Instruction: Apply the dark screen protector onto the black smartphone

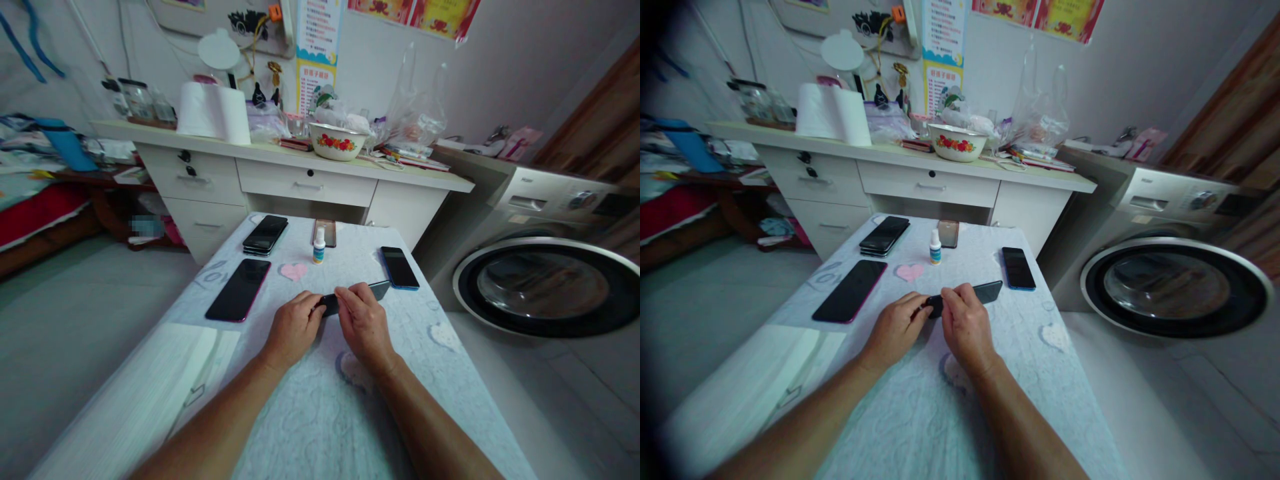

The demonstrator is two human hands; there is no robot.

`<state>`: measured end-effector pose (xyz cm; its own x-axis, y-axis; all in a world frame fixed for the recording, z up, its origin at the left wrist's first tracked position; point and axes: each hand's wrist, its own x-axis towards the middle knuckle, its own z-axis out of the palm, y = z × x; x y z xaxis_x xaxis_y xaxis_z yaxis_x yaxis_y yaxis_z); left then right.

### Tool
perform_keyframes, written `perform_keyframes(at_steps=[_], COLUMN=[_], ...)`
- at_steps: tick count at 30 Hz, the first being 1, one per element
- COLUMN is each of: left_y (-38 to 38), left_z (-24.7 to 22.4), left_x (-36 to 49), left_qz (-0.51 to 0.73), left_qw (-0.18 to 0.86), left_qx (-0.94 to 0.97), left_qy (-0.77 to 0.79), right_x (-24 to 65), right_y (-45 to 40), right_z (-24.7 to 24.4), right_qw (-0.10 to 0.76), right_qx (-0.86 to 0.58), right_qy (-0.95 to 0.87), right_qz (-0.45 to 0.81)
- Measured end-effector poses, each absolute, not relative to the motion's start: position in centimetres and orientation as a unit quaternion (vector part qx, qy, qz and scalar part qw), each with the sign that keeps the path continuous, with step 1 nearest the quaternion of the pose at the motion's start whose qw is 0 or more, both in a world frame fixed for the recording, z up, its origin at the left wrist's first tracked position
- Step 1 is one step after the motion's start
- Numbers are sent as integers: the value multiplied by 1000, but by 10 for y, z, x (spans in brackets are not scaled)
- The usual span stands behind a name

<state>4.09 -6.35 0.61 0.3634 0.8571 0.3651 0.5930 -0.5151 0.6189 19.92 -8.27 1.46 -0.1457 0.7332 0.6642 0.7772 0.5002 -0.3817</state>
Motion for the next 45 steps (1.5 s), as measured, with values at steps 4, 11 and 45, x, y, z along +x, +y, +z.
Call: perform_keyframes(at_steps=[4, 11, 45], left_y=[-63, -63, -63], left_z=[5, 5, 6], left_x=[41, 40, 41], left_qz=[338, 336, 335], left_qw=[187, 179, 192], left_qx=[805, 806, 803], left_qy=[451, 454, 455], right_x=[198, 198, 201], right_y=[-83, -82, -83], right_z=[15, 15, 16], right_qw=[423, 426, 428], right_qx=[-498, -500, -504], right_qy=[-757, -754, -750], right_qz=[-22, -10, -1])
